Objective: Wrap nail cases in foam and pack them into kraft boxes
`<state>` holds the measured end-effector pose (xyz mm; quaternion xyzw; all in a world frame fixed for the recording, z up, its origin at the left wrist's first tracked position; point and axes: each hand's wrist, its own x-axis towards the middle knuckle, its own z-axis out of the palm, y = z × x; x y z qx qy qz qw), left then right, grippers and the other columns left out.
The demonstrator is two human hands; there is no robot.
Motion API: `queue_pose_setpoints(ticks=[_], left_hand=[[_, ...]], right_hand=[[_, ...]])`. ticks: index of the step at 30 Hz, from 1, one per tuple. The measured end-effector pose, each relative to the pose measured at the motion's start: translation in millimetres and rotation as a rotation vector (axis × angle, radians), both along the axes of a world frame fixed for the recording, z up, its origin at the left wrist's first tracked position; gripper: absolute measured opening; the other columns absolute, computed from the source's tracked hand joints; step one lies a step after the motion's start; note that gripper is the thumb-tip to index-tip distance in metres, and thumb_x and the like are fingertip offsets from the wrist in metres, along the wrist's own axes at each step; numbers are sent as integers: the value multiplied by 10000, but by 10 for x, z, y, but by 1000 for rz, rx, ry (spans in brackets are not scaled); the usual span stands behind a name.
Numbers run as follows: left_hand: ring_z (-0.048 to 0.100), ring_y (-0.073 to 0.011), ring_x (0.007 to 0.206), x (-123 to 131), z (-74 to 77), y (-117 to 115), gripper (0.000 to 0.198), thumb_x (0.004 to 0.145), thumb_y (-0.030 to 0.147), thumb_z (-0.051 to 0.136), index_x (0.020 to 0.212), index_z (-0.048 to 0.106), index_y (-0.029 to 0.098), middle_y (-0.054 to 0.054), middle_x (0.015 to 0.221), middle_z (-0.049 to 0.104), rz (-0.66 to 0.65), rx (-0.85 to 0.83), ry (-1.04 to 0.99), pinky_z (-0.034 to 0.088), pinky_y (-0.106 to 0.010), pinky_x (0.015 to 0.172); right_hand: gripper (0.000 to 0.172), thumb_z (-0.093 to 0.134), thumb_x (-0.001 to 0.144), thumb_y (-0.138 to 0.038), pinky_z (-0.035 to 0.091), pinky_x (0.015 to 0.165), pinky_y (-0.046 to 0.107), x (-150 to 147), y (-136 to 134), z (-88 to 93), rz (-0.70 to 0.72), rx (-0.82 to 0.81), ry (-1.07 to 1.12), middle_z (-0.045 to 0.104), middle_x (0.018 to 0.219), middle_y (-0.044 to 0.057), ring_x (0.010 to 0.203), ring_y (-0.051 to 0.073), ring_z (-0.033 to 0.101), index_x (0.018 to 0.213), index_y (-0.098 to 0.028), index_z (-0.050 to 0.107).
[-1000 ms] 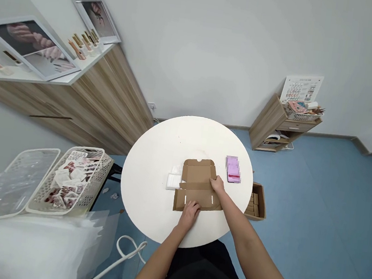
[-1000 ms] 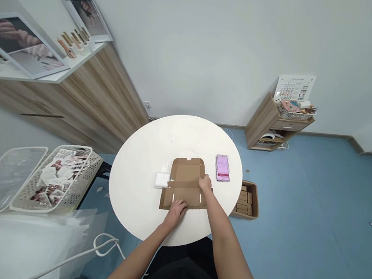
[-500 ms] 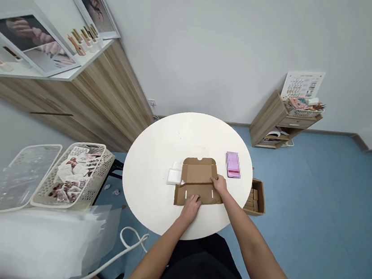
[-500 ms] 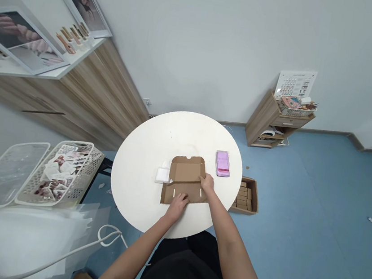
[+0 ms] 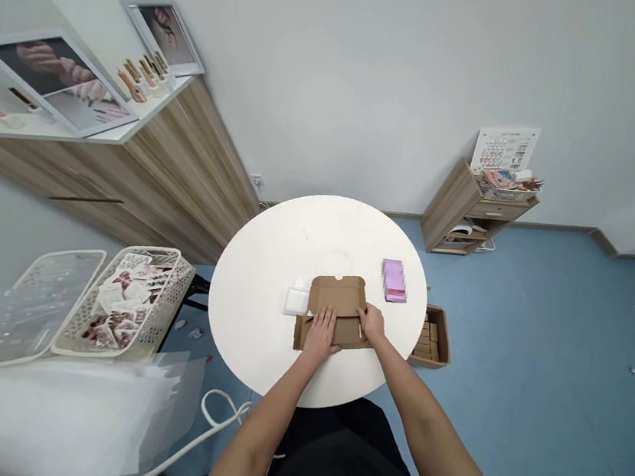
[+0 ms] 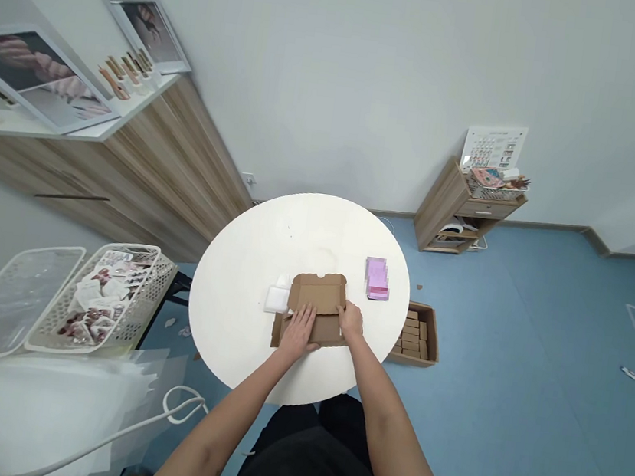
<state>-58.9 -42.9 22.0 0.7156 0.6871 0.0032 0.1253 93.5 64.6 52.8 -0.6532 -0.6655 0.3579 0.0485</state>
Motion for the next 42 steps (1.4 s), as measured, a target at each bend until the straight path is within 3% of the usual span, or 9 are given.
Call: queue_pose_setpoints(ticks=[3, 7, 12, 17, 22, 26, 30, 34, 42], left_hand=[[181, -344, 1465, -12, -59, -6, 1151, 679, 428, 778, 1532, 76, 103, -216, 1575, 219, 1, 14, -28, 212, -503, 1180], [180, -360, 1462, -9, -78, -21, 1159, 681, 439, 781, 1532, 66, 109, -229, 1575, 206, 2, 37, -52, 237, -525, 1163], [195, -375, 1455, 32, -74, -37, 1080, 690, 421, 783, 1523, 152, 147, -234, 1571, 212, 28, 35, -59, 250, -547, 1147], [220, -382, 1446, 7, 11, -13, 1054, 684, 452, 785, 1514, 201, 171, -225, 1567, 233, 26, -15, -76, 277, -553, 1130], [309, -344, 1414, -64, 148, 20, 1001, 677, 402, 808, 1498, 264, 225, -179, 1547, 307, -6, -57, -34, 325, -494, 1119], [312, -334, 1411, -48, 186, -5, 1000, 677, 386, 817, 1495, 267, 214, -187, 1538, 318, -9, -46, 1, 316, -470, 1128], [318, -339, 1409, -19, 165, -38, 1021, 682, 403, 809, 1505, 227, 238, -180, 1543, 316, -8, -30, 6, 317, -488, 1120], [315, -355, 1407, 1, 138, -57, 1062, 664, 388, 817, 1512, 200, 221, -196, 1542, 309, 8, -23, -8, 307, -492, 1124], [273, -373, 1420, 15, 132, -66, 1072, 670, 422, 801, 1521, 187, 202, -194, 1554, 282, 20, -36, -33, 286, -506, 1137]], right_hand=[[274, 434, 946, -349, 408, 717, 255, 15, -100, 46, 6, 27, -1, 708, 955, 82, 904, 205, 632, 1014, -181, 641], [378, 353, 960, -267, 426, 838, 268, 56, -360, 42, -15, 74, 50, 680, 1156, 84, 1061, 203, 618, 1283, -189, 533], [540, 355, 924, -215, 374, 1033, 315, 52, -679, -123, 78, 107, 39, 553, 1370, 142, 1261, 232, 514, 1449, -94, 377], [612, 392, 877, -180, 266, 1144, 358, 18, -741, -255, 144, 107, 29, 427, 1485, 157, 1375, 246, 388, 1472, -48, 336], [552, 393, 874, -215, 347, 1090, 383, 140, -707, -203, 101, 163, 126, 511, 1404, 143, 1308, 251, 449, 1414, -107, 425], [427, 397, 870, -260, 429, 985, 401, 345, -827, -166, -107, 315, 149, 602, 1211, 140, 1149, 265, 538, 1258, -147, 536], [386, 432, 873, -290, 476, 905, 345, 429, -983, -176, -255, 156, 185, 639, 1146, 114, 1056, 239, 604, 1217, -165, 554], [414, 454, 878, -228, 471, 891, 265, 332, -1013, -152, -172, 12, 227, 667, 1180, 63, 1073, 190, 625, 1279, -212, 555], [353, 455, 897, -203, 458, 860, 260, 274, -871, -134, -100, 43, 24, 679, 1095, 74, 1024, 201, 630, 1178, -206, 669]])
